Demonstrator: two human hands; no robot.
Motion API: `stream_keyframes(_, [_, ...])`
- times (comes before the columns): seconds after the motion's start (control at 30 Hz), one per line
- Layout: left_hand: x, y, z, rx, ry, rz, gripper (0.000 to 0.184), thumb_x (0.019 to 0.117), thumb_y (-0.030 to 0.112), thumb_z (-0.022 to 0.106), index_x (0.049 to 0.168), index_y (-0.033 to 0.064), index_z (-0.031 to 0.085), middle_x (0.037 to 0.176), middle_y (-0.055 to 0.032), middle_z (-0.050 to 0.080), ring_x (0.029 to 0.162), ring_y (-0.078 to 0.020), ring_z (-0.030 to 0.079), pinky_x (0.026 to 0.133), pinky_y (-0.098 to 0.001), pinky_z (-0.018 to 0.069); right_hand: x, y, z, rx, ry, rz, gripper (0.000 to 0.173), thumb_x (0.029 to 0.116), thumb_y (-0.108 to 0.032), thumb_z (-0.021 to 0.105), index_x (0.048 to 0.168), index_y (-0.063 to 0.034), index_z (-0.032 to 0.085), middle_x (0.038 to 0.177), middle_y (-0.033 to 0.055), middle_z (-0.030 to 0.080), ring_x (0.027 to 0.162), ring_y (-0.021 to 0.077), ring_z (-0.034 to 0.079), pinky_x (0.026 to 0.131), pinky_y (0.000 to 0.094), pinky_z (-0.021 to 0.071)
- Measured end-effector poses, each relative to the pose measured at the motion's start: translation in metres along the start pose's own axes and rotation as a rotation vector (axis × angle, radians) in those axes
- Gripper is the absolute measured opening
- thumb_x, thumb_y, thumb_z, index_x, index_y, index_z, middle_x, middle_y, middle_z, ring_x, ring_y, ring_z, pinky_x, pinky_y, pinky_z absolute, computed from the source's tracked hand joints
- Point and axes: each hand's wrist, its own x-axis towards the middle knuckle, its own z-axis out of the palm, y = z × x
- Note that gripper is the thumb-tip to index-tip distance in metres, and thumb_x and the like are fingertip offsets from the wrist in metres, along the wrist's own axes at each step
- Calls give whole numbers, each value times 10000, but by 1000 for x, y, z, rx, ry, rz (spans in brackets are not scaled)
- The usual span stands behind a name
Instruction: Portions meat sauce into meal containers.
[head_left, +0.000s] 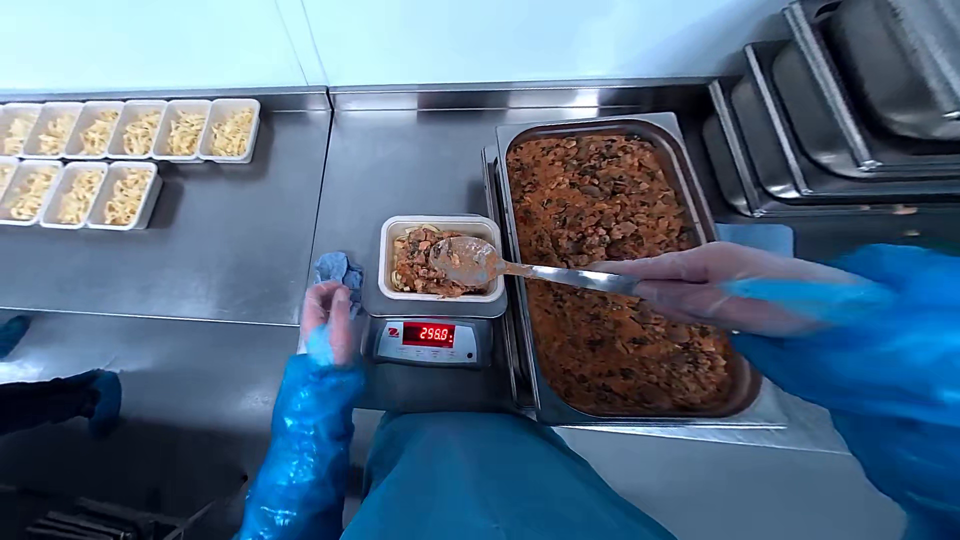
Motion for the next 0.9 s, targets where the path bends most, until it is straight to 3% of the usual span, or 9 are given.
stream_keyframes(0.07, [22, -21, -5, 212, -42, 7, 328, 1005, 212, 553, 1274, 35, 614, 1195, -145, 661, 1008, -219, 659, 878, -436, 554, -6, -3, 3, -306, 63, -138, 400, 1021, -76, 578, 1394, -198, 657, 904, 32, 754, 652, 114, 627, 627, 351, 537])
stream_keyframes(0.17, [58, -57, -9, 640, -205, 144, 360, 989, 138, 578, 1339, 120, 657, 1392, -178, 603, 1264, -380, 578, 1014, -600, 479, -14, -9, 3, -570, 99, -253, 447, 1016, -114, 541, 1417, -283, 640, 857, 34, 756, 673, 200, 681, 618, 475, 559])
stream_keyframes(0.23, [76, -72, -10, 886, -326, 124, 422, 974, 194, 611, 1396, 211, 635, 1448, -170, 563, 1329, -447, 512, 1004, -656, 470, -16, -14, -1, -636, 41, -224, 463, 1021, -135, 534, 1436, -321, 618, 773, 11, 728, 627, 186, 664, 574, 454, 548])
stream_keyframes(0.33, [88, -87, -4, 968, -361, 82, 398, 945, 220, 668, 1342, 197, 671, 1419, -188, 573, 1313, -482, 501, 968, -668, 485, -5, -21, -5, -529, -55, -119, 415, 1046, -181, 568, 1412, -366, 632, 705, 10, 677, 579, 158, 597, 558, 406, 503])
stream_keyframes(0.43, [89, -86, 6, 984, -353, 28, 374, 956, 212, 643, 1322, 137, 654, 1395, -220, 579, 1315, -490, 498, 977, -670, 477, 16, -16, -11, -289, -195, -174, 366, 1043, -143, 548, 1376, -232, 672, 795, 0, 712, 586, 83, 575, 563, 304, 496])
stream_keyframes(0.57, [88, -80, 7, 1028, -368, -32, 344, 994, 233, 586, 1313, 114, 636, 1381, -192, 598, 1323, -457, 510, 959, -666, 488, 32, 5, -10, 9, -312, -244, 436, 957, -167, 527, 1367, -122, 668, 710, -49, 646, 502, -2, 483, 483, 175, 424])
stream_keyframes(0.67, [85, -74, 10, 1057, -387, -84, 361, 1025, 254, 528, 1356, 127, 598, 1405, -174, 593, 1332, -441, 522, 971, -653, 495, 30, 10, -3, 69, -315, -185, 454, 955, -127, 527, 1390, -130, 656, 638, -46, 592, 480, 18, 471, 476, 183, 417])
stream_keyframes(0.83, [90, -77, 10, 1038, -398, -113, 601, 1027, 272, 514, 1600, 230, 336, 1452, -209, 562, 1315, -474, 538, 976, -686, 481, 9, 21, -4, 109, -201, -200, 472, 942, -193, 505, 1382, -119, 659, 589, -74, 543, 452, 2, 448, 434, 165, 385])
stream_keyframes(0.9, [94, -83, 7, 1016, -437, -79, 561, 1025, 274, 524, 1566, 178, 407, 1453, -216, 554, 1344, -455, 515, 1030, -666, 457, -7, 26, -5, 148, -104, -143, 457, 945, -155, 509, 1372, -124, 669, 566, -64, 530, 432, 16, 437, 414, 172, 375])
